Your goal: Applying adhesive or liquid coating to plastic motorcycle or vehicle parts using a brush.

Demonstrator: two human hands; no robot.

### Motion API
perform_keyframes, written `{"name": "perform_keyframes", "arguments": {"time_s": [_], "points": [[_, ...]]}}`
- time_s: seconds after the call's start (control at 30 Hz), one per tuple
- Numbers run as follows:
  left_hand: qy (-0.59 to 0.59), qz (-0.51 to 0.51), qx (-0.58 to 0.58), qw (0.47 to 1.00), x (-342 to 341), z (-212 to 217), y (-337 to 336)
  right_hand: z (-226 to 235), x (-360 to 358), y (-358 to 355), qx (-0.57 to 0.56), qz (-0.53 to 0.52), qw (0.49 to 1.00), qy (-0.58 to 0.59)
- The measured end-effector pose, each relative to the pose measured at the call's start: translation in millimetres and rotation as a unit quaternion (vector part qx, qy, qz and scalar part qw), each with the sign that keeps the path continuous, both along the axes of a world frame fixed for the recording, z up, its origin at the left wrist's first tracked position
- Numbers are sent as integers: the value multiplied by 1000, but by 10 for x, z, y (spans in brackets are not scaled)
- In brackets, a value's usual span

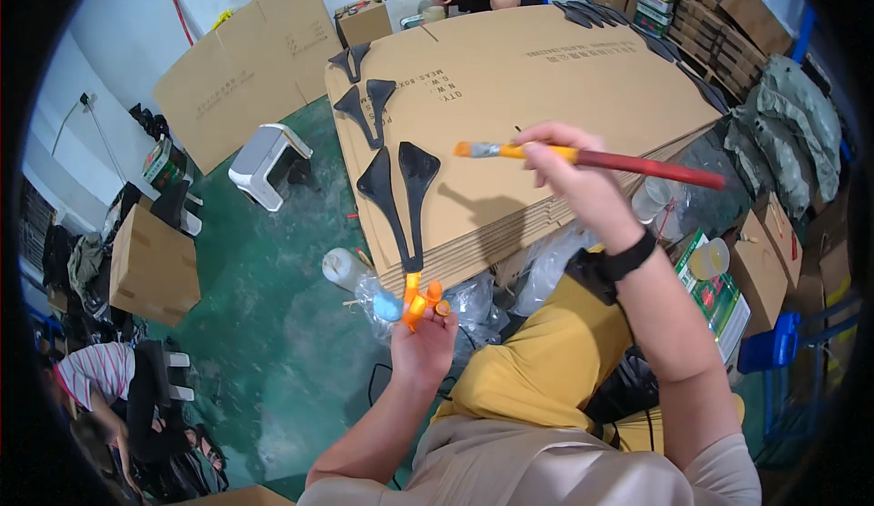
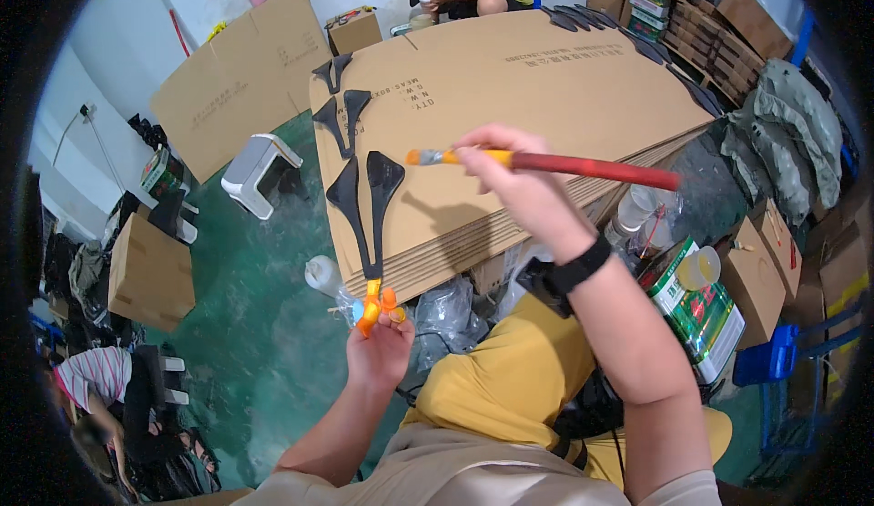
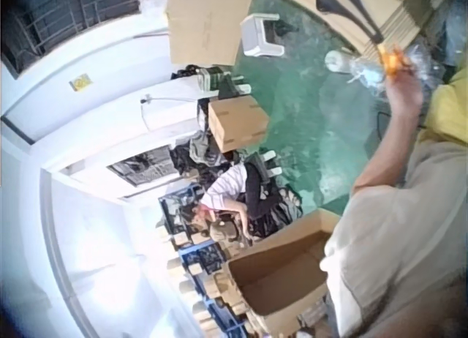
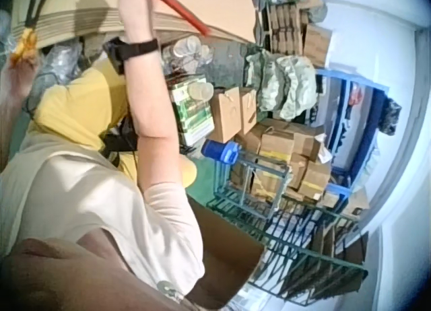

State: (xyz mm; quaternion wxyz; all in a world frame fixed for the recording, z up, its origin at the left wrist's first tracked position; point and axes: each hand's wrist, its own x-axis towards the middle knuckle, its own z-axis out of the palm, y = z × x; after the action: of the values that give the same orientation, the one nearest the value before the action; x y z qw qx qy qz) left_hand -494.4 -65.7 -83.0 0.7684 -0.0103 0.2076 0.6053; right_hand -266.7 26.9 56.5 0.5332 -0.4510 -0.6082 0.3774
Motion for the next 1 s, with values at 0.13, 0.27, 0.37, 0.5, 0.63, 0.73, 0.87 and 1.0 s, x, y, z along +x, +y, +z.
{"name": "perform_keyframes", "arguments": {"time_s": [0.13,0.27,0.37,0.5,0.63,0.73,0.87,1.0], "points": [[-62,-24,46,997,-45,-99,-16,-386,-325,404,12,-2,999,-42],[-5,-5,5,1000,-8,-13,-39,-519,-536,629,35,-29,994,-98],[-32,-22,35,999,-1,-2,-53,-524,-621,676,16,-30,994,-105],[-31,-32,47,998,14,-36,-49,-618,-635,725,5,-36,993,-113],[-55,-52,72,995,-31,-172,-68,-669,-663,732,10,-43,993,-108],[-61,-51,54,995,-6,-168,-78,-712,-703,755,6,-47,993,-109],[-30,-48,25,998,59,-78,-70,-744,-714,774,8,-47,991,-123],[-43,-73,0,996,51,-185,-85,-784,-737,780,6,-45,993,-110]]}}
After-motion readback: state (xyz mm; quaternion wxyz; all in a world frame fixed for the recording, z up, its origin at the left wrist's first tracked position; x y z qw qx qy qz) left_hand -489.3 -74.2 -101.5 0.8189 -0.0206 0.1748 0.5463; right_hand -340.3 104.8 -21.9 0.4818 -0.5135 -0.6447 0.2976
